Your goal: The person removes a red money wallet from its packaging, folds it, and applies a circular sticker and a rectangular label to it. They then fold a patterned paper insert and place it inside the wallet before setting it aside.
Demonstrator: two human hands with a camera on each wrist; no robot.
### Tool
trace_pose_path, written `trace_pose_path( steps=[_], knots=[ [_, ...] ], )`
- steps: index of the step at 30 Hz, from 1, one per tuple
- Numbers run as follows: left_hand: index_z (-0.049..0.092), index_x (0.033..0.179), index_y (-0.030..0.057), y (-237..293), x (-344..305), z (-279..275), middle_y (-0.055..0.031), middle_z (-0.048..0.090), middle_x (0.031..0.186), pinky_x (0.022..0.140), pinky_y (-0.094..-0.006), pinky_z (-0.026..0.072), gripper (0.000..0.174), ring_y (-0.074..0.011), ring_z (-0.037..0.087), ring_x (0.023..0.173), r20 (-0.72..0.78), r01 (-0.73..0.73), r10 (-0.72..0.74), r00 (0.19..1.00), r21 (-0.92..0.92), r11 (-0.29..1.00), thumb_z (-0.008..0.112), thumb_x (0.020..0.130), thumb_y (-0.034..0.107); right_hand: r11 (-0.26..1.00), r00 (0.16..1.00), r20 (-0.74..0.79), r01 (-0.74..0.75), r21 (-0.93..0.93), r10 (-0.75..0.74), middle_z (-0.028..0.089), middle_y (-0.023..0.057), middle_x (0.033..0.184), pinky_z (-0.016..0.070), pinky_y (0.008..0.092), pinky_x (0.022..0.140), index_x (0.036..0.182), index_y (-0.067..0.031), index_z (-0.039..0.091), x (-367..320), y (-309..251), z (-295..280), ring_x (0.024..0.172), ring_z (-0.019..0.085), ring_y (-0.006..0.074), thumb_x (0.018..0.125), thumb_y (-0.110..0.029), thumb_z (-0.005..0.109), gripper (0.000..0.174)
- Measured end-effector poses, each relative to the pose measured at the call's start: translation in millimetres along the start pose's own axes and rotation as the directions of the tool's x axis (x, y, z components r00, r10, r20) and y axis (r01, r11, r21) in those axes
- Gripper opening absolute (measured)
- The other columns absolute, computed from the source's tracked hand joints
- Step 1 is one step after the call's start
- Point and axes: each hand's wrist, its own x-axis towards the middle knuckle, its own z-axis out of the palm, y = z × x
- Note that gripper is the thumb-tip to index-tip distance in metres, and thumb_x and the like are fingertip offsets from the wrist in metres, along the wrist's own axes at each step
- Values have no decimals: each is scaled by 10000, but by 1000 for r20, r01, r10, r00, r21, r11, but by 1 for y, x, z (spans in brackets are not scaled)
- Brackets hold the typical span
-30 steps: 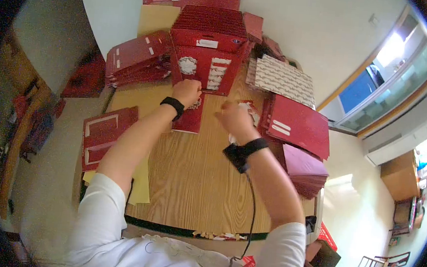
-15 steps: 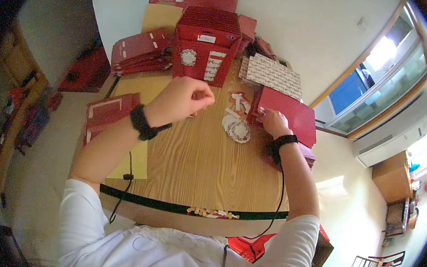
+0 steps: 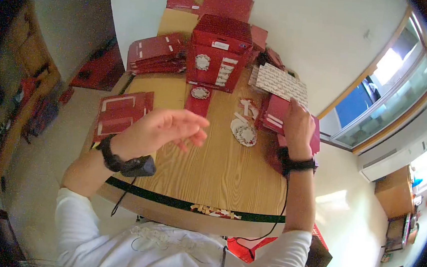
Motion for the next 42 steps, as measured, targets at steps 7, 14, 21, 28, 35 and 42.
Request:
trace_pose_path(
  steps=[7, 14, 21, 28, 35, 42],
  knots=[
    [484, 1194, -29, 1, 18, 16, -104, 573, 1103, 817, -285, 465, 359, -141, 557, 986, -185, -47, 8, 983, -208, 977, 526, 895, 166, 726, 836, -139, 533, 434, -531, 512, 154, 1217, 392, 403, 948, 1203, -52, 527, -98, -109, -89, 1125, 501, 309, 727, -85, 623, 487],
    [417, 1239, -27, 8, -75, 8, -77, 533, 1172, 919, -285, 399, 361, -134, 504, 1061, -349, -163, 83, 934, -208, 964, 474, 884, 11, 420, 985, -154, 109, 901, 75, 399, 160, 1352, 339, 372, 1004, 1387, -39, 267, -106, -59, -85, 1238, 395, 238, 776, -40, 648, 720],
    [200, 1386, -2, -39, -101, 18, -95, 298, 1400, 1056, -314, 215, 641, -174, 280, 1289, -451, -324, 229, 863, -144, 935, 531, 838, -34, -238, 888, 446, -459, 856, -110, 569, 68, 1099, 438, 317, 865, 1174, -23, 475, -133, -46, -77, 967, 555, 188, 780, -107, 675, 450],
    [10, 1428, 36, -65, -97, 23, -161, 121, 1477, 1086, -379, 121, 969, -234, 122, 1367, -499, -272, 375, 781, 270, 924, 700, 749, 62, -19, 961, 277, -277, 961, 0, 594, 49, 1048, 441, 314, 837, 1111, -27, 536, -146, -59, -81, 945, 555, 172, 730, -111, 731, 437],
    [148, 1389, 15, -58, -72, 38, -175, 320, 1370, 1020, -356, 309, 927, -218, 377, 1222, -390, -310, 259, 884, -74, 948, 765, 709, 145, -178, 913, 377, -402, 898, -159, 630, 29, 954, 476, 282, 787, 1076, -18, 566, -152, -82, -72, 861, 586, 130, 798, -2, 648, 290],
    [519, 1130, -24, -62, -72, 43, -69, 616, 1025, 816, -284, 450, 343, -127, 565, 919, -404, -108, 37, 914, -154, 982, 612, 857, 162, -150, 886, 407, -443, 884, -221, 623, 36, 1007, 463, 265, 818, 1087, 3, 576, -143, -82, -62, 901, 569, 109, 810, -16, 644, 286]
  ],
)
